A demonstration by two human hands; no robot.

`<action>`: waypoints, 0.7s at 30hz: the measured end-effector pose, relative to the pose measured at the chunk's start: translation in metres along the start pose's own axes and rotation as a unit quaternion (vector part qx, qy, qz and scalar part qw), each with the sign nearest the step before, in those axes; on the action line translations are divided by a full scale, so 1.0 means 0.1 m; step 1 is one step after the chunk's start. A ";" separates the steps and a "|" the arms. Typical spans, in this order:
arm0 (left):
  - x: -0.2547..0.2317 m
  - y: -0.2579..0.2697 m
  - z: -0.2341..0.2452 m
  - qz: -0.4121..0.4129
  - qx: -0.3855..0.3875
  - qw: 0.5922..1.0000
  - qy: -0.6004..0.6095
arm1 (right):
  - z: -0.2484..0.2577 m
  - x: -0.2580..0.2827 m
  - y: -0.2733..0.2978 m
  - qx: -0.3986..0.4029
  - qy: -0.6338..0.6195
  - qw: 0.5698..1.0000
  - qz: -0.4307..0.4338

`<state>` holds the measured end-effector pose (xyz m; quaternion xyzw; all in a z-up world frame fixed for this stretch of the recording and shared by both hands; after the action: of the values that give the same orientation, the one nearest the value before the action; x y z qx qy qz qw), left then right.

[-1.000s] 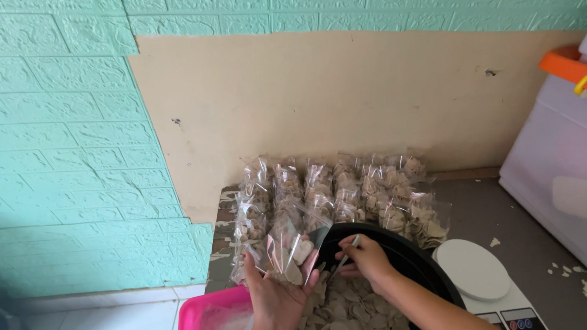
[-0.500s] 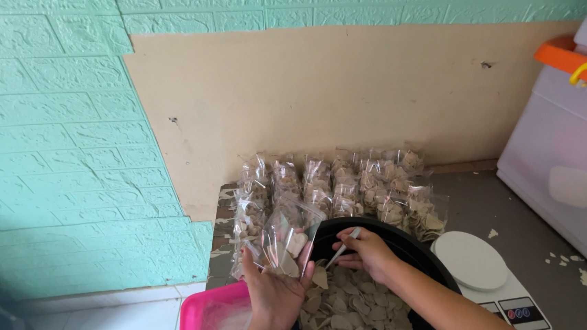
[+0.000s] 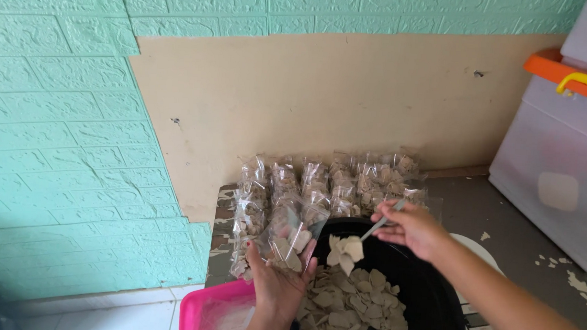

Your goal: Packaging chips into small plastic bags and weighing them on a digital scale for consistency.

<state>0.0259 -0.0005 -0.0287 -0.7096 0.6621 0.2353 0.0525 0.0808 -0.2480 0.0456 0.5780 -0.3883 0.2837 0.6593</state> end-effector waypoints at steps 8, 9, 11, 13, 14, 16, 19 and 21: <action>-0.03 0.09 -0.07 0.013 0.004 0.999 -0.041 | 0.07 0.70 0.37 -0.006 0.036 0.995 0.095; -0.03 0.11 -0.07 0.011 0.004 0.999 -0.040 | 0.02 0.75 0.40 -0.005 0.038 0.995 0.096; -0.04 0.13 -0.10 0.013 0.030 0.997 -0.064 | -0.06 0.85 0.48 0.006 0.019 0.993 0.113; -0.02 0.11 -0.08 0.028 0.037 0.998 -0.048 | -0.21 0.88 0.53 0.007 0.035 0.992 0.119; -0.01 0.10 -0.07 0.043 0.045 0.998 -0.033 | -0.29 0.90 0.56 0.007 0.048 0.991 0.125; -0.02 0.14 -0.10 0.051 0.046 0.997 -0.035 | -0.49 0.87 0.73 0.007 0.074 0.988 0.135; -0.05 0.20 -0.15 0.060 0.029 0.997 -0.035 | -0.68 0.82 0.86 0.023 0.126 0.976 0.175; -0.07 0.24 -0.16 0.060 0.012 0.998 -0.033 | -0.71 0.80 0.86 0.039 0.152 0.966 0.206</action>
<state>0.0070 -0.0031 -0.0055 -0.6596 0.7044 0.2533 0.0684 0.0657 -0.1697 0.1570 0.4608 -0.3826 0.5127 0.6152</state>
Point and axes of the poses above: each hand's wrist, its own y-axis away from the middle knuckle, its own z-axis out of the back of the hand, x = y × z, the point moved 4 cm from there along -y, towards the middle knuckle, and after that the axes turned 13 degrees about -z, right-handed, at the moved point
